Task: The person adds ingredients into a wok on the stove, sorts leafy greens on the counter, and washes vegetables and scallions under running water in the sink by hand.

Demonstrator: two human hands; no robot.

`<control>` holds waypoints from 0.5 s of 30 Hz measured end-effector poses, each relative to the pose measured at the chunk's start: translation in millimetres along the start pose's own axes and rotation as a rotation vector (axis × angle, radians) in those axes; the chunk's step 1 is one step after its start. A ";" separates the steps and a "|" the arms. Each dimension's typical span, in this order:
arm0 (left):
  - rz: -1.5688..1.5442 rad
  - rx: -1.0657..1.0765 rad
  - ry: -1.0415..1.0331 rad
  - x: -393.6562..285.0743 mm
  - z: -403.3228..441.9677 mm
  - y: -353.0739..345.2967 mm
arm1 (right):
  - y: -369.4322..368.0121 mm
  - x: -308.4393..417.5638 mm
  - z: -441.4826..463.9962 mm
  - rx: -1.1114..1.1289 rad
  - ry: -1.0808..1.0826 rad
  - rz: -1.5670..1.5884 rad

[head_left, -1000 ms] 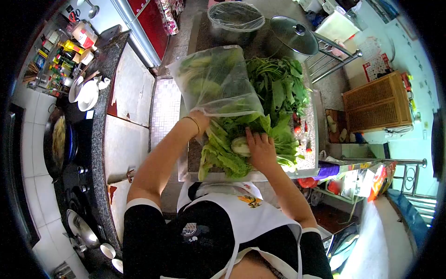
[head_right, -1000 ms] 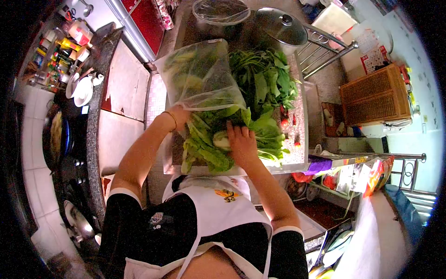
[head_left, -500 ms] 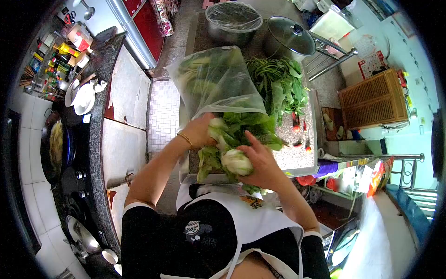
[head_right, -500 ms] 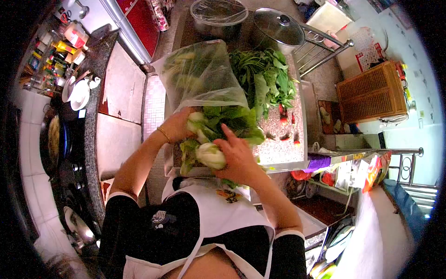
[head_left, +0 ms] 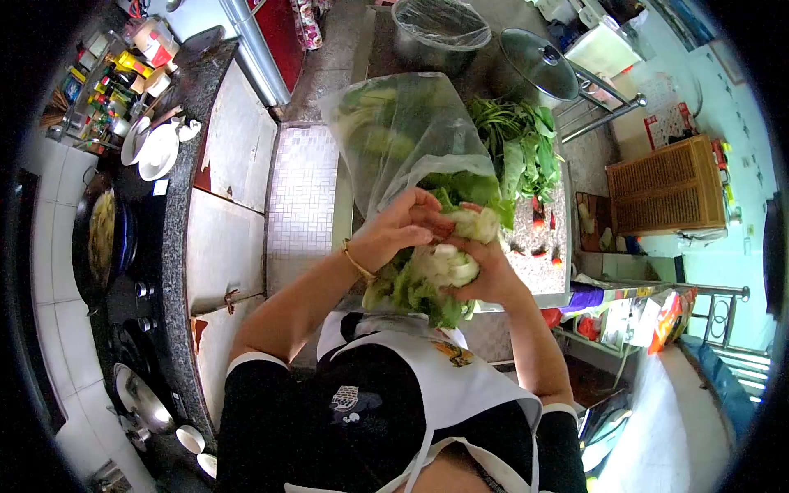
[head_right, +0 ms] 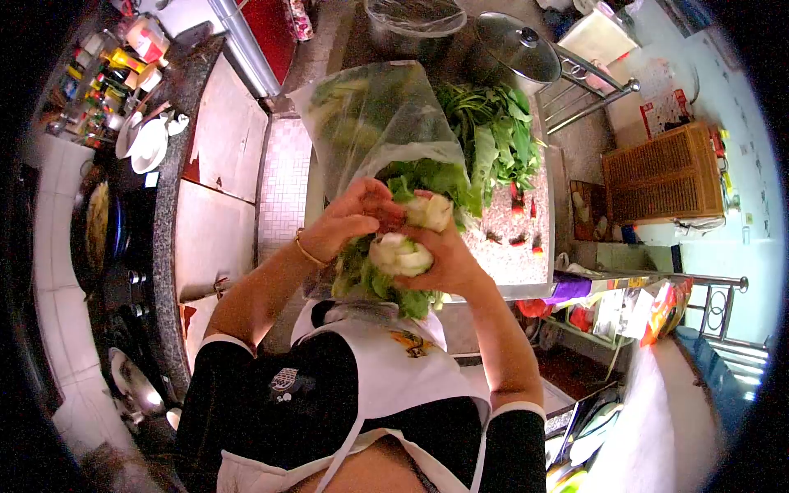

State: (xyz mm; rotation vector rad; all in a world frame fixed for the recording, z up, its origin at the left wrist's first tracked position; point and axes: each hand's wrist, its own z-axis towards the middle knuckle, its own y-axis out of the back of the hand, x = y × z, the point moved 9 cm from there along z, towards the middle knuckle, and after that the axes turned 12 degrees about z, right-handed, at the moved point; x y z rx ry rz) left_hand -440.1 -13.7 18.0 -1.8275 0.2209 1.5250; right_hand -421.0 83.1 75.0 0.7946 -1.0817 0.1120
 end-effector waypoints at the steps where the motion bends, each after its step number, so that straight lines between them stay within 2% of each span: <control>1: 0.047 -0.009 -0.073 -10.3 4.4 -2.4 | 7.1 -2.2 -2.4 -0.059 -0.046 0.029; 3: 0.151 -0.062 -0.184 -30.6 3.6 -5.3 | 20.5 0.0 -9.6 -0.128 -0.038 0.001; 4: 0.154 -0.046 -0.177 -39.3 -0.5 -7.9 | 28.0 1.7 -16.3 -0.178 -0.028 -0.008; 6: 0.388 -0.277 -0.212 -62.6 -21.4 15.7 | 41.7 -0.8 -41.3 -0.235 -0.094 -0.050; 7: 0.390 -0.260 -0.209 -54.6 -31.3 27.4 | 47.8 0.0 -54.8 -0.264 -0.125 -0.072; 9: 1.430 -0.177 -0.162 -19.1 -45.2 41.5 | 62.8 2.4 -83.1 -0.381 -0.182 -0.026; 10: 1.438 -0.155 -0.174 -8.8 -48.0 40.1 | 72.2 3.0 -95.8 -0.471 -0.206 0.044; 11: 1.733 -0.007 -0.264 6.5 -54.1 21.2 | 81.1 16.8 -102.1 -0.512 -0.117 0.125; 12: 2.016 0.155 -0.363 28.3 -64.1 4.1 | 87.5 21.6 -114.9 -0.589 -0.138 0.111; 13: 2.179 0.239 -0.284 51.2 -70.0 3.8 | 94.3 25.0 -130.6 -0.690 -0.139 0.158; 14: 2.179 0.273 -0.311 62.2 -72.6 -0.1 | 101.6 28.1 -150.4 -0.796 -0.140 0.200; 15: 2.267 0.293 -0.287 70.9 -70.8 -1.6 | 106.4 35.8 -167.7 -0.679 -0.135 -0.188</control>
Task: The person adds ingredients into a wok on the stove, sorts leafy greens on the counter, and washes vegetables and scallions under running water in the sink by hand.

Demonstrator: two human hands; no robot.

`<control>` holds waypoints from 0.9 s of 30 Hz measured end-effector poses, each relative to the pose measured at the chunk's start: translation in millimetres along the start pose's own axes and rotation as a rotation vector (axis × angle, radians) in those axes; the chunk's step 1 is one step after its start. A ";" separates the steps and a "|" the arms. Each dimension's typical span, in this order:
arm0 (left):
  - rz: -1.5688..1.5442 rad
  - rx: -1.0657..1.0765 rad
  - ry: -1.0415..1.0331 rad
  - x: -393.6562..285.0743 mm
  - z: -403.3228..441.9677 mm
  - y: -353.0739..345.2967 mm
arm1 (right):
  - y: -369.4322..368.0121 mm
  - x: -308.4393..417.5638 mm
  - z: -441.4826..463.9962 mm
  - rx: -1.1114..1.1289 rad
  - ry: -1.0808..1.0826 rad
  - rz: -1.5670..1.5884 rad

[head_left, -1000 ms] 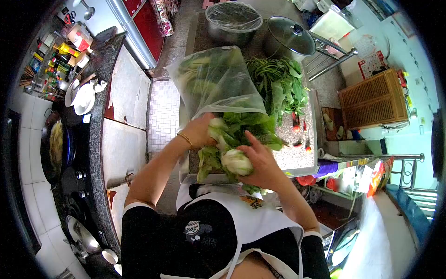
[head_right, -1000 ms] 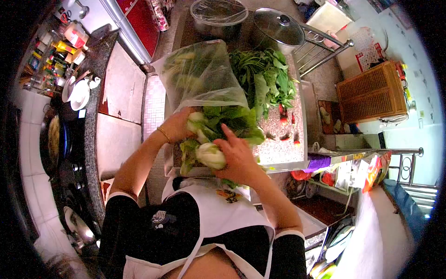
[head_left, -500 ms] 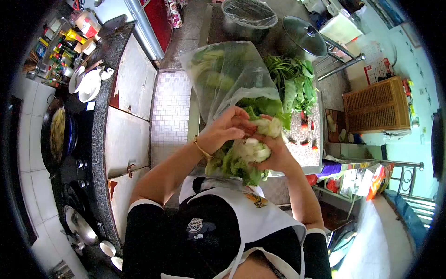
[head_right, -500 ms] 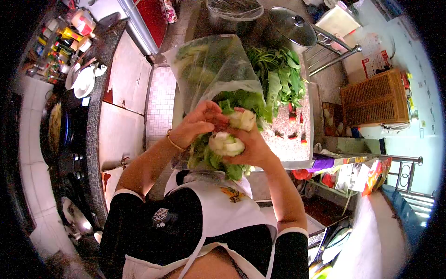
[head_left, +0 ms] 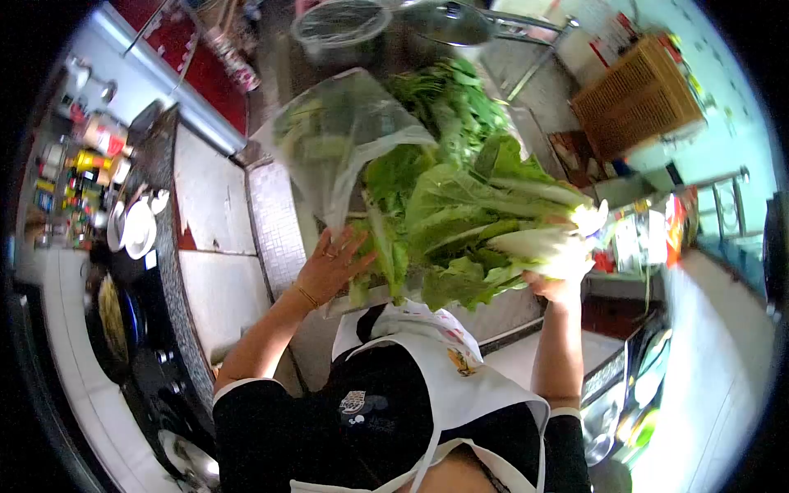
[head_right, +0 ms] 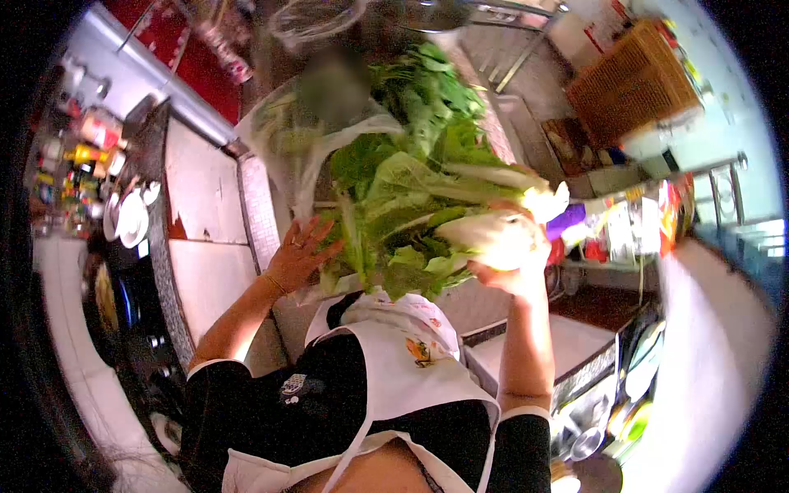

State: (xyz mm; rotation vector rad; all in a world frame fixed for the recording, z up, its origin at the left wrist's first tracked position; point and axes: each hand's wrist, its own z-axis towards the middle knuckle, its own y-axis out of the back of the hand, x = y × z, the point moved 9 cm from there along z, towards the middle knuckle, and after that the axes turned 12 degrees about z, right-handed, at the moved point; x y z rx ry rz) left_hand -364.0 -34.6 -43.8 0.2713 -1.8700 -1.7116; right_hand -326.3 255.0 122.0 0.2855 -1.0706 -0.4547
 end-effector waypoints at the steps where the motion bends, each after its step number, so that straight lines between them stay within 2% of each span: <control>1: 0.085 0.037 -0.007 -3.3 5.8 -0.1 | 15.2 16.2 -11.3 -0.079 0.183 -0.098; 2: 0.161 0.053 -0.033 -7.6 11.4 2.7 | 32.8 13.2 -29.9 -0.107 0.301 -0.145; 3: 0.166 0.046 -0.076 -14.4 13.2 3.1 | 53.6 4.6 -48.2 -0.196 0.229 -0.127; 5: -0.009 0.170 -0.071 -21.3 32.9 -14.1 | 89.9 -17.3 -100.0 -0.405 0.041 -0.050; 7: 0.066 0.169 -0.099 -31.2 45.7 -32.6 | 115.9 -40.1 -181.5 -0.594 -0.080 -0.105; 8: -0.043 0.128 -0.106 -28.5 52.3 0.8 | 124.6 -42.0 -217.1 -0.678 -0.104 -0.123; 9: -0.031 -0.121 -0.157 -34.7 47.2 0.9 | 137.1 -36.7 -256.8 -0.751 -0.127 -0.134; 11: 0.253 -0.139 -0.260 -40.3 47.6 -7.2 | 144.5 37.4 -250.1 -0.951 -0.030 0.110; 12: 0.189 0.036 -0.200 -43.8 50.9 -2.8 | 146.5 76.4 -247.8 -1.048 0.038 0.226; 13: 0.139 0.227 -0.128 -43.9 47.6 -3.8 | 149.6 70.3 -286.5 -1.042 0.018 0.252; 14: 0.142 0.211 -0.150 -50.1 44.1 -7.5 | 152.0 65.0 -325.2 -1.037 -0.002 0.279; 16: 0.122 0.181 -0.135 -40.1 51.8 -14.7 | 167.6 46.3 -423.2 -1.187 -0.035 0.286; 18: 0.134 0.161 -0.117 -41.7 47.9 -10.2 | 175.9 60.9 -496.3 -1.534 -0.148 0.192; 20: 0.255 0.045 -0.106 -36.4 42.9 -22.1 | 187.7 73.5 -552.3 -1.712 -0.212 0.230; 23: 0.262 0.144 -0.044 -37.9 38.0 -12.6 | 208.8 24.0 -702.3 -1.791 -0.165 0.541; 27: 0.298 0.073 0.006 -33.4 28.3 -7.6 | 212.3 2.3 -754.4 -1.885 -0.309 0.725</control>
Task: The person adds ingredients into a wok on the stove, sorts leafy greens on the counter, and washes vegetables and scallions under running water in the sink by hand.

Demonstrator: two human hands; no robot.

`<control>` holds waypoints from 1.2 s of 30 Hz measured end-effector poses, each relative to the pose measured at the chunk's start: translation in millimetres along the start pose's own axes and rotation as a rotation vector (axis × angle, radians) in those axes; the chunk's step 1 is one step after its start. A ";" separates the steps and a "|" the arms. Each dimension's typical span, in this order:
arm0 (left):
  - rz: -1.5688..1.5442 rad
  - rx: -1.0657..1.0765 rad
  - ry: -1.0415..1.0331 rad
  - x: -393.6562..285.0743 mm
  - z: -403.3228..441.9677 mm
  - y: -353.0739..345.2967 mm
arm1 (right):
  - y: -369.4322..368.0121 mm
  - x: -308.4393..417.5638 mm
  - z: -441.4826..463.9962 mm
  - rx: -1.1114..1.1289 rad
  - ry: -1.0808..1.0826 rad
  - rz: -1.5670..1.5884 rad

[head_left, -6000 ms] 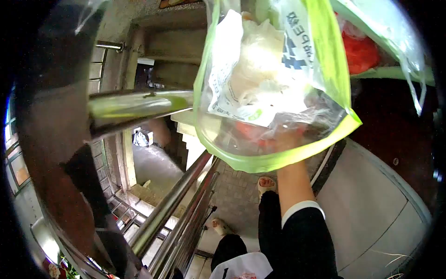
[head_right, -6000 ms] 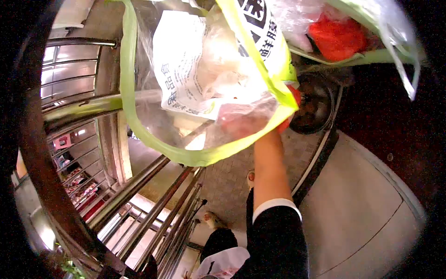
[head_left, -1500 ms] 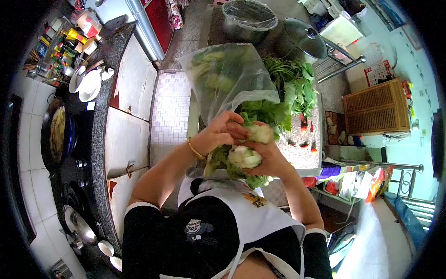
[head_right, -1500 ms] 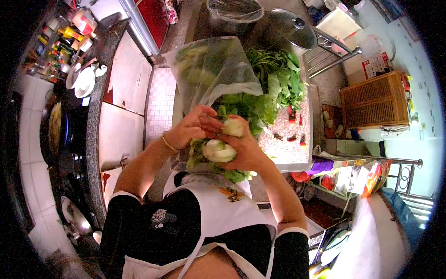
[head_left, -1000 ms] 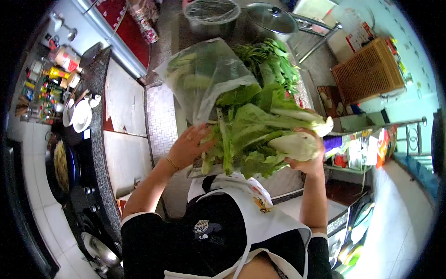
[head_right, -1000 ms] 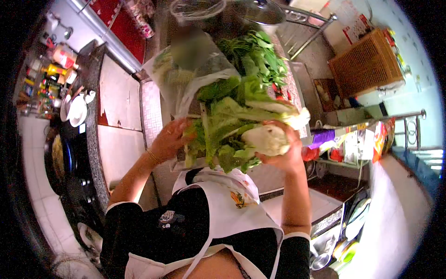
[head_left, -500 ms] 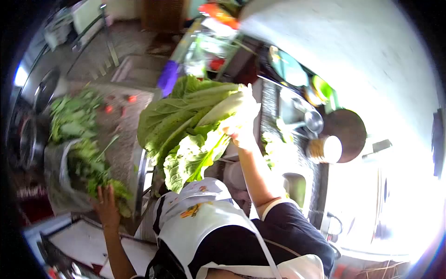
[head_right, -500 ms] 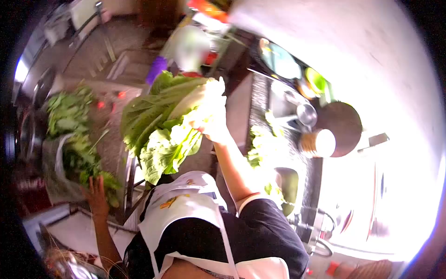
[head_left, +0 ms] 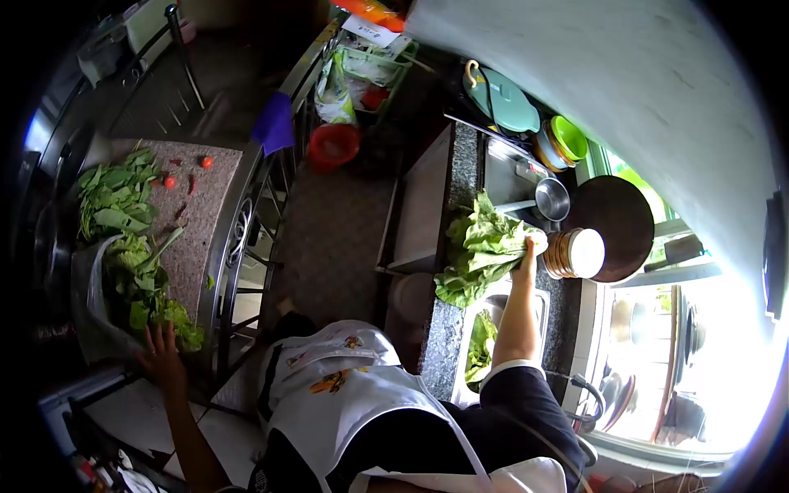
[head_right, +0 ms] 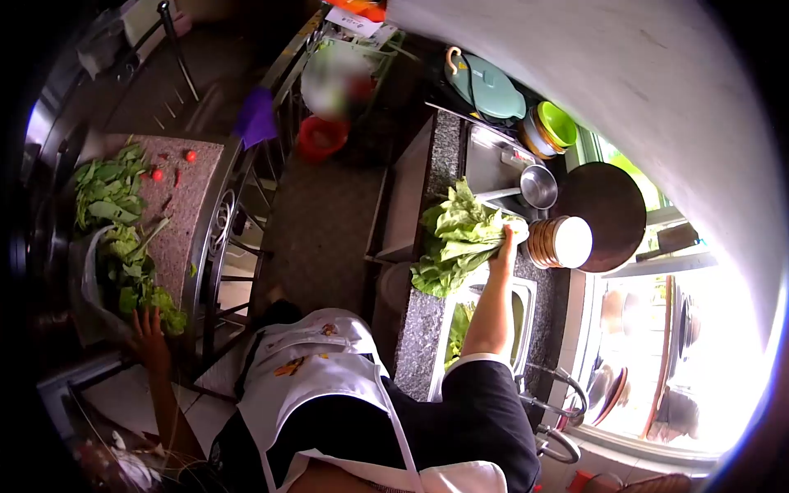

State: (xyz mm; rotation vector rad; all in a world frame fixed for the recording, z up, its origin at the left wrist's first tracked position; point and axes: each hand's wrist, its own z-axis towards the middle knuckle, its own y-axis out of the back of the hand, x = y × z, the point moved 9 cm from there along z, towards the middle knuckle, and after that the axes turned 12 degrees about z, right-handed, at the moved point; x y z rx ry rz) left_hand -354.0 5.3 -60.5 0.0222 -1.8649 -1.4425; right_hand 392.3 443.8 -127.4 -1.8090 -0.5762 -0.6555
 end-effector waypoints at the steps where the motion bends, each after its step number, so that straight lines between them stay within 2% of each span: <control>1: 0.052 -0.056 -0.009 1.5 -1.1 -6.0 | 32.0 8.0 5.1 -0.270 0.035 -0.222; 2: 0.061 -0.045 0.001 0.8 -1.9 -3.8 | 38.2 19.5 -10.3 -0.536 0.071 -0.448; 4: -0.019 0.132 -0.011 1.2 1.6 -8.9 | 61.9 26.7 13.4 -0.615 0.075 -0.648; 6: -0.048 0.009 -0.031 0.2 -0.6 -14.4 | 81.0 44.8 38.6 -0.696 0.092 -0.995; 9: -0.031 0.030 -0.026 -5.5 1.6 0.7 | 67.5 87.0 37.0 -0.998 -0.036 -1.641; 10: -0.011 0.022 -0.022 -7.8 3.0 -1.3 | 52.5 95.6 28.5 -1.038 -0.049 -1.786; 11: 0.006 0.042 -0.004 -7.0 2.5 -8.5 | 1.0 100.5 9.5 -0.949 0.051 -1.921; 12: 0.017 -0.027 0.007 -8.6 2.5 -8.9 | -22.5 97.8 0.6 -0.859 0.162 -2.046; 13: 0.026 -0.099 0.017 -9.0 1.9 -10.4 | -22.7 90.1 17.6 -0.615 0.262 -2.079; 14: 0.034 -0.084 0.027 -7.6 0.8 -20.7 | -18.4 89.9 43.1 -0.370 0.358 -2.089; 15: 0.019 -0.196 0.034 -6.5 -2.1 -19.4 | 8.1 61.7 89.3 0.159 0.068 -1.942; 16: 0.005 -0.310 0.039 -3.8 -6.3 -13.3 | 86.2 37.5 117.6 0.111 -0.181 -1.503; 17: -0.009 -0.311 0.041 -0.6 -6.7 -1.4 | 128.2 30.3 148.3 0.376 -0.033 -1.855; 18: 0.005 -0.300 0.057 0.8 -6.7 -2.1 | 168.3 24.4 172.8 0.608 0.230 -2.183; 20: -0.062 -0.338 0.063 7.5 -10.0 -6.2 | 37.2 26.2 94.7 0.263 -0.159 -1.963; 22: -0.094 -0.359 0.084 13.6 -13.5 0.9 | -28.5 37.0 62.8 0.044 -0.069 -2.072; 24: -0.136 -0.386 0.102 18.4 -17.8 4.3 | -79.6 40.7 53.8 0.060 0.098 -2.154; 26: -0.208 -0.468 0.106 20.5 -22.0 10.0 | -146.8 29.5 26.8 0.143 0.597 -2.150; 27: -0.253 -0.438 0.129 22.7 -23.6 20.8 | -171.2 5.1 15.7 0.209 0.449 -1.836; 28: -0.248 -0.435 0.142 20.0 -25.2 24.6 | -220.8 -31.3 -19.2 0.375 0.634 -1.784; 29: -0.272 -0.441 0.168 19.7 -27.0 27.3 | -263.6 -83.6 -65.0 0.486 0.508 -1.589; 30: -0.295 -0.448 0.192 19.4 -28.9 30.8 | -275.7 -146.3 -76.8 0.874 0.543 -1.699; 31: -0.334 -0.412 0.202 17.7 -29.7 34.3 | -272.8 -203.0 -108.4 0.712 -0.038 -0.964; 32: -0.333 -0.408 0.206 14.5 -31.1 34.3 | -311.5 -251.6 -175.0 0.895 -0.111 -1.199; 33: -0.345 -0.423 0.190 9.4 -32.3 33.6 | -311.2 -309.6 -208.5 1.265 0.060 -1.472; 34: -0.358 -0.442 0.176 4.9 -33.2 30.6 | -325.5 -341.8 -254.3 1.484 0.326 -1.285; 35: -0.345 -0.461 0.154 -4.0 -35.6 19.4 | -361.5 -366.5 -303.5 1.502 0.235 -1.419; 36: -0.345 -0.459 0.163 -6.6 -36.6 16.6 | -369.2 -395.9 -320.8 1.474 0.119 -1.314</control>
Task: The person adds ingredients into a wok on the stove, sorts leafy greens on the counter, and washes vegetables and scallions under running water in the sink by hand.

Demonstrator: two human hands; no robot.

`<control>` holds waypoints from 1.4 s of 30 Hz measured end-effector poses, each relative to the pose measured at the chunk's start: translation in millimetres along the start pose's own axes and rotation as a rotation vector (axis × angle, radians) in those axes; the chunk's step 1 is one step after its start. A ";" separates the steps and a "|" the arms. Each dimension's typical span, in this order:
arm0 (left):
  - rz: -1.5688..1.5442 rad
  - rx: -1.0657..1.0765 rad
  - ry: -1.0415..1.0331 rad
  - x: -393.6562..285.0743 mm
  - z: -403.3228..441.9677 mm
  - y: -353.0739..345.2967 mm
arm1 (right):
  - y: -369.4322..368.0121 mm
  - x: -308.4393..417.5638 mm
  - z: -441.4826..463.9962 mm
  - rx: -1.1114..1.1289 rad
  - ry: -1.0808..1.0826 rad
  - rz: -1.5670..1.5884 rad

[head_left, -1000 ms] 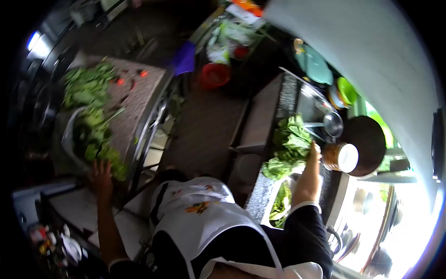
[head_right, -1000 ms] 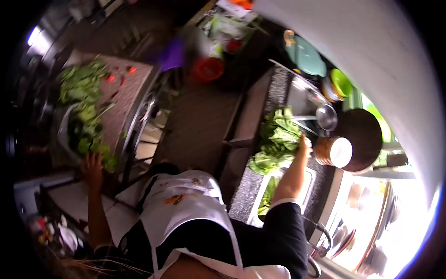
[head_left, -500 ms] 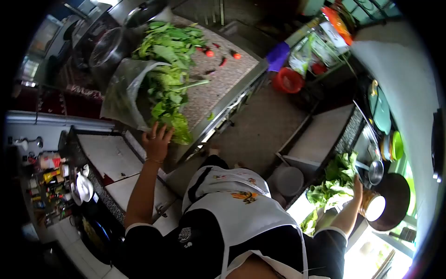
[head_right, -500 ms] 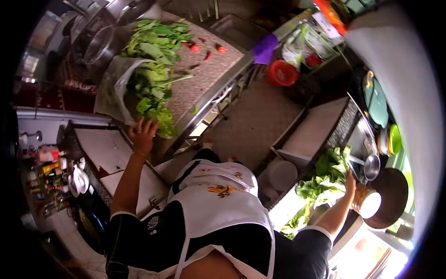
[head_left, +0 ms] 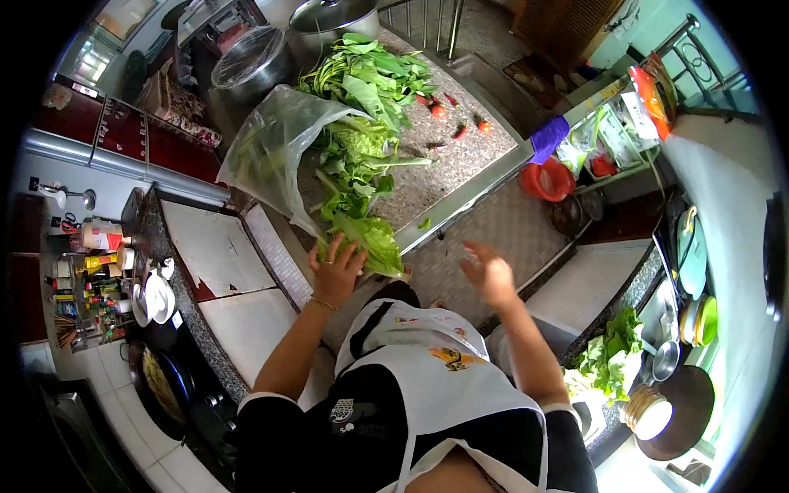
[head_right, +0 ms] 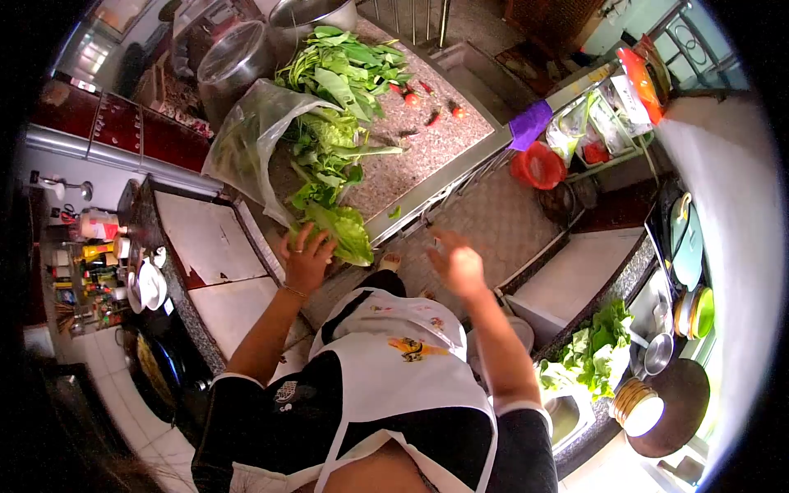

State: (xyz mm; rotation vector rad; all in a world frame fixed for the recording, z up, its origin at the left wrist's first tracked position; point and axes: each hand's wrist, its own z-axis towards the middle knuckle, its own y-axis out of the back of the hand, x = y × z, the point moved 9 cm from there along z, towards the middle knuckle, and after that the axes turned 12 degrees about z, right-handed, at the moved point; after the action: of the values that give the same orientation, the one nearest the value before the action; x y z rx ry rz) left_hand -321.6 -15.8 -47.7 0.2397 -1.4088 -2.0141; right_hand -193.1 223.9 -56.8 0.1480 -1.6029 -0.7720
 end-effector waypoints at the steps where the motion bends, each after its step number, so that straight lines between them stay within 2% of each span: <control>1: -0.002 0.005 -0.005 -5.5 -1.3 -1.9 | -19.6 9.8 19.1 0.006 0.044 -0.046; 4: 0.003 0.042 -0.009 -14.1 -5.1 -8.4 | -62.7 26.7 62.2 0.081 0.154 -0.237; 6: 0.034 0.056 0.003 -15.2 -4.6 -10.6 | -81.5 6.5 74.8 0.132 0.196 -0.287; 8: 0.023 0.076 0.012 -15.6 -4.4 -12.4 | -96.5 16.9 70.6 0.397 0.363 -0.269; 10: 0.010 0.101 0.025 -15.7 -6.6 -13.7 | -94.6 19.3 69.2 0.363 0.439 -0.232; 12: -0.084 0.060 0.004 -16.0 -4.2 -9.2 | -82.5 11.8 69.9 0.275 0.266 0.023; 13: -0.114 0.035 0.022 -14.3 -0.8 -5.6 | -87.2 10.7 66.2 0.282 0.270 0.021; 15: -0.132 -0.004 0.039 -12.1 9.9 1.4 | -93.9 -36.8 60.3 0.128 -0.294 0.832; 16: -0.152 -0.042 0.049 -11.1 16.4 8.4 | -91.0 -27.5 59.3 0.135 -0.294 0.830; 18: -0.251 -0.090 0.023 -12.7 36.0 24.3 | -92.8 -26.6 47.3 0.095 -0.622 1.171; 19: -0.351 -0.142 -0.013 -15.1 45.5 37.2 | -93.4 -20.1 46.9 0.102 -0.618 1.167; 20: -0.348 -0.147 -0.007 -18.2 53.2 45.7 | -95.2 -17.9 43.4 0.028 -0.673 1.255; 22: -0.519 -0.313 -0.044 -21.6 65.2 77.9 | -100.4 -16.7 37.7 -0.125 -0.780 1.428; 23: -0.574 -0.351 -0.056 -19.3 70.5 92.4 | -91.9 -19.5 48.8 -0.158 -0.544 1.274; 24: -0.570 -0.352 -0.051 -23.0 71.5 92.9 | -90.3 -14.4 53.2 -0.152 -0.544 1.272; 26: -0.977 -0.203 0.524 10.2 65.0 57.7 | -62.4 -6.5 63.2 -0.450 -0.446 1.470; 27: -0.978 -0.203 0.525 14.1 66.6 55.9 | -54.3 0.5 70.9 -0.432 -0.387 1.462; 30: -1.702 0.131 1.135 29.2 50.7 -13.5 | -36.1 43.9 94.8 -0.335 -0.142 1.435; 32: -1.749 0.033 1.052 36.0 56.5 -10.0 | -40.8 82.5 107.7 -0.202 -0.037 1.314; 33: -1.937 0.085 1.181 31.1 55.7 -18.8 | -52.8 88.0 114.2 -0.096 0.009 1.146; 34: -2.125 0.145 1.310 22.2 53.2 -25.5 | -65.2 98.5 117.7 -0.024 -0.066 0.994; 36: -2.159 0.171 1.277 20.8 52.2 -30.2 | -93.1 109.9 118.4 0.096 -0.113 0.794; 38: -2.194 0.194 1.242 19.7 51.5 -33.6 | -110.7 116.6 114.4 0.291 -0.270 0.836; 39: -2.250 0.198 1.205 18.1 52.6 -32.9 | -125.0 104.9 114.5 0.345 -0.300 0.996; 40: -2.305 0.200 1.166 17.1 53.4 -32.2 | -125.0 99.5 115.2 0.349 -0.300 0.993; 42: -2.248 0.197 1.225 22.4 44.1 -38.3 | -130.2 79.9 107.1 0.366 -0.558 1.309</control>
State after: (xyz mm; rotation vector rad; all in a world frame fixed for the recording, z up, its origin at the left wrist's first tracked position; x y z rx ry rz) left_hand -376.3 12.4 -59.3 3.4026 0.0744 -1.6444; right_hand -351.3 125.1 -60.5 -0.8559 -1.8888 0.5496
